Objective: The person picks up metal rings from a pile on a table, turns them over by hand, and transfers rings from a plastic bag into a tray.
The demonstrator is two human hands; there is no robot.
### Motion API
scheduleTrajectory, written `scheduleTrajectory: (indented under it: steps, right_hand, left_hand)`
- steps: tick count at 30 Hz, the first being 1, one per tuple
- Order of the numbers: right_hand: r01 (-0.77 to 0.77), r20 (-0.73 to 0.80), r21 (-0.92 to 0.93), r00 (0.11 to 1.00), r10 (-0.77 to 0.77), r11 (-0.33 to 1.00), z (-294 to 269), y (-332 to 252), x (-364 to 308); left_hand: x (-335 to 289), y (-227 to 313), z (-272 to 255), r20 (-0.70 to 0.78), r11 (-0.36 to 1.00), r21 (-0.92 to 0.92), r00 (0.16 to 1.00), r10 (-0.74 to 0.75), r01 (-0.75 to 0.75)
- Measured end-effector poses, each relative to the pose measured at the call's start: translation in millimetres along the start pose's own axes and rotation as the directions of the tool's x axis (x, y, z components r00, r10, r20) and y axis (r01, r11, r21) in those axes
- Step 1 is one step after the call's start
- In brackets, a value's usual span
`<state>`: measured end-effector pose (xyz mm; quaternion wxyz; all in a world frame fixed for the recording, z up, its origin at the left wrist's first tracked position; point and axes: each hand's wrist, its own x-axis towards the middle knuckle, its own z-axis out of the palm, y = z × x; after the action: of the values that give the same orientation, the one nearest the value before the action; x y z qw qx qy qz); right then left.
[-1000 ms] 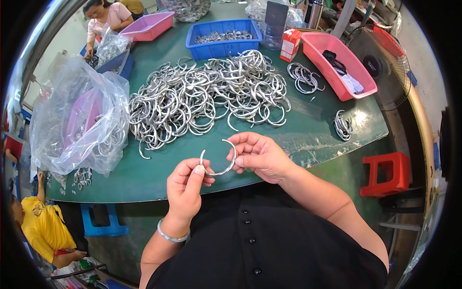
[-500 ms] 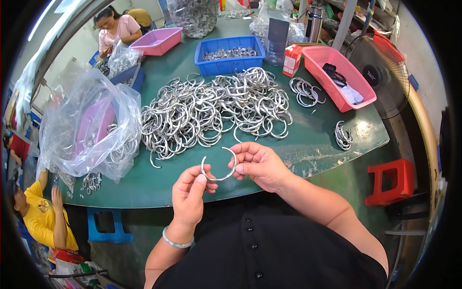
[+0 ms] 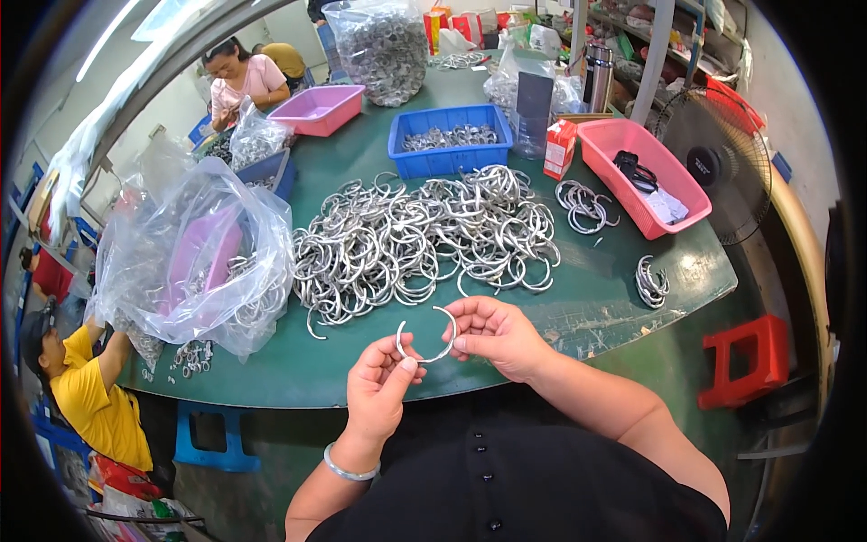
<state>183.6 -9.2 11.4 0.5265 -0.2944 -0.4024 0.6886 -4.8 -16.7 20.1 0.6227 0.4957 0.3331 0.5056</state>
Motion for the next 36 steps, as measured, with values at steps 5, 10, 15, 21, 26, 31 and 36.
scheduleTrajectory:
  steps: [5, 10, 15, 21, 26, 31, 36]
  right_hand:
    - [-0.003, 0.050, -0.081, 0.999, 0.007, 0.997, 0.3, 0.6, 3.9]
    - [0.014, 0.064, -0.134, 0.998, -0.006, 0.991, 1.9, -3.0, 5.0]
    - [-0.005, 0.051, -0.177, 0.999, 0.015, 0.984, 5.6, -11.1, 5.1]
    - [-0.028, 0.032, -0.197, 0.999, 0.035, 0.980, 5.3, -10.5, 4.3]
    - [-0.081, 0.021, -0.213, 0.996, 0.088, 0.974, 5.0, -10.9, 5.4]
    - [-0.093, 0.014, -0.208, 0.995, 0.098, 0.974, 2.9, -8.1, 6.3]
    - [-0.103, 0.009, -0.208, 0.994, 0.107, 0.973, 0.7, -7.5, 6.3]
  left_hand:
    - [0.4, -0.1, -4.4, -0.018, 0.999, 0.034, 1.000, 0.005, -0.004]
    - [2.3, -0.4, -6.8, -0.030, 1.000, 0.014, 0.999, -0.022, 0.023]
    - [6.3, 2.5, -10.5, -0.043, 0.981, -0.159, 0.992, -0.119, 0.111]
    - [7.5, 0.1, -13.6, -0.040, 0.966, -0.209, 0.985, -0.167, 0.155]
    - [9.5, -0.3, -14.9, -0.036, 0.934, -0.290, 0.973, -0.230, 0.210]
    - [9.9, -1.7, -15.5, -0.034, 0.929, -0.304, 0.972, -0.232, 0.211]
    - [9.8, -2.2, -11.5, -0.038, 0.950, -0.260, 0.981, -0.189, 0.173]
